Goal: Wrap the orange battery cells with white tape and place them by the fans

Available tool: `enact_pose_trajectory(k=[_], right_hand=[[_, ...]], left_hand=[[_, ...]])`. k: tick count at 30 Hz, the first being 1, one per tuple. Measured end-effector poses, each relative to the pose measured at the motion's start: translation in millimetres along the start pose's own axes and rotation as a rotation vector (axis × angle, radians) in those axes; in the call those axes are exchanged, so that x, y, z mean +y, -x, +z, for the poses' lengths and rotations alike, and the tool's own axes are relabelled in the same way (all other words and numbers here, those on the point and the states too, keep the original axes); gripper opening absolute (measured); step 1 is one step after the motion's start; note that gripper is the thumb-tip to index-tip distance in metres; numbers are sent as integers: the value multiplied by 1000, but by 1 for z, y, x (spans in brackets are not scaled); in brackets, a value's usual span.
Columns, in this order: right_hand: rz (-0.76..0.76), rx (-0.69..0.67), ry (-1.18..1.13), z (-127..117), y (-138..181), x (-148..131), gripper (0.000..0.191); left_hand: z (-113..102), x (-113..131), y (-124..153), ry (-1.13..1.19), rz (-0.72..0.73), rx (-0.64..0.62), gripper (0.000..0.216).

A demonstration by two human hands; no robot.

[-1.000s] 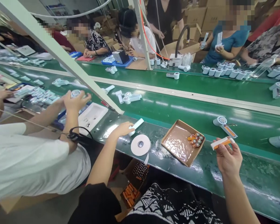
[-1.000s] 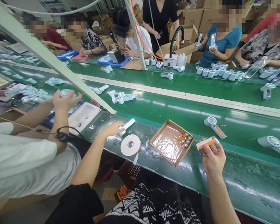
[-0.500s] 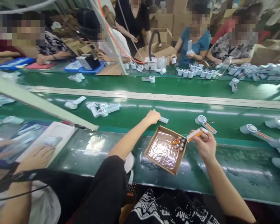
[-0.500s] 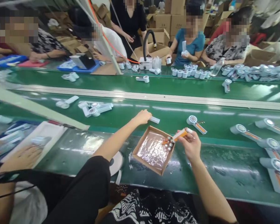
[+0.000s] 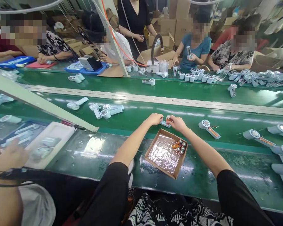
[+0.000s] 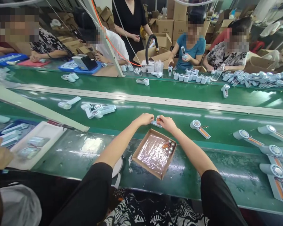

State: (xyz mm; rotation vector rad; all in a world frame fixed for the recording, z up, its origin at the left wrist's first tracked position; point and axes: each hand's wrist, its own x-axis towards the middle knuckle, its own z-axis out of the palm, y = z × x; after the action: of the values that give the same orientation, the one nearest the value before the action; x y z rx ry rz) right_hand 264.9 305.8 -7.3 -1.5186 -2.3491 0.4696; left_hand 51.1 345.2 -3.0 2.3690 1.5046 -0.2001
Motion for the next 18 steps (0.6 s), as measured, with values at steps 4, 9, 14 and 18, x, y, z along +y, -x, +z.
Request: enact_pose_trajectory(k=[4,9,14,18], right_hand=[[-88,-137,140,-7,2,-2,14],[-105,-291,309,-16,-6,-12,25],[-35,-378,413,-16,-11,-18,37],[-37,-417,478,-23,-10,-25,50]], left_hand=[[6,7,-6,27,-34,19,30],[12,14,-10,87,-85,54,31],[11,20,-6,166,-137,111,32],[-3,41,3,260,-156,183,26]])
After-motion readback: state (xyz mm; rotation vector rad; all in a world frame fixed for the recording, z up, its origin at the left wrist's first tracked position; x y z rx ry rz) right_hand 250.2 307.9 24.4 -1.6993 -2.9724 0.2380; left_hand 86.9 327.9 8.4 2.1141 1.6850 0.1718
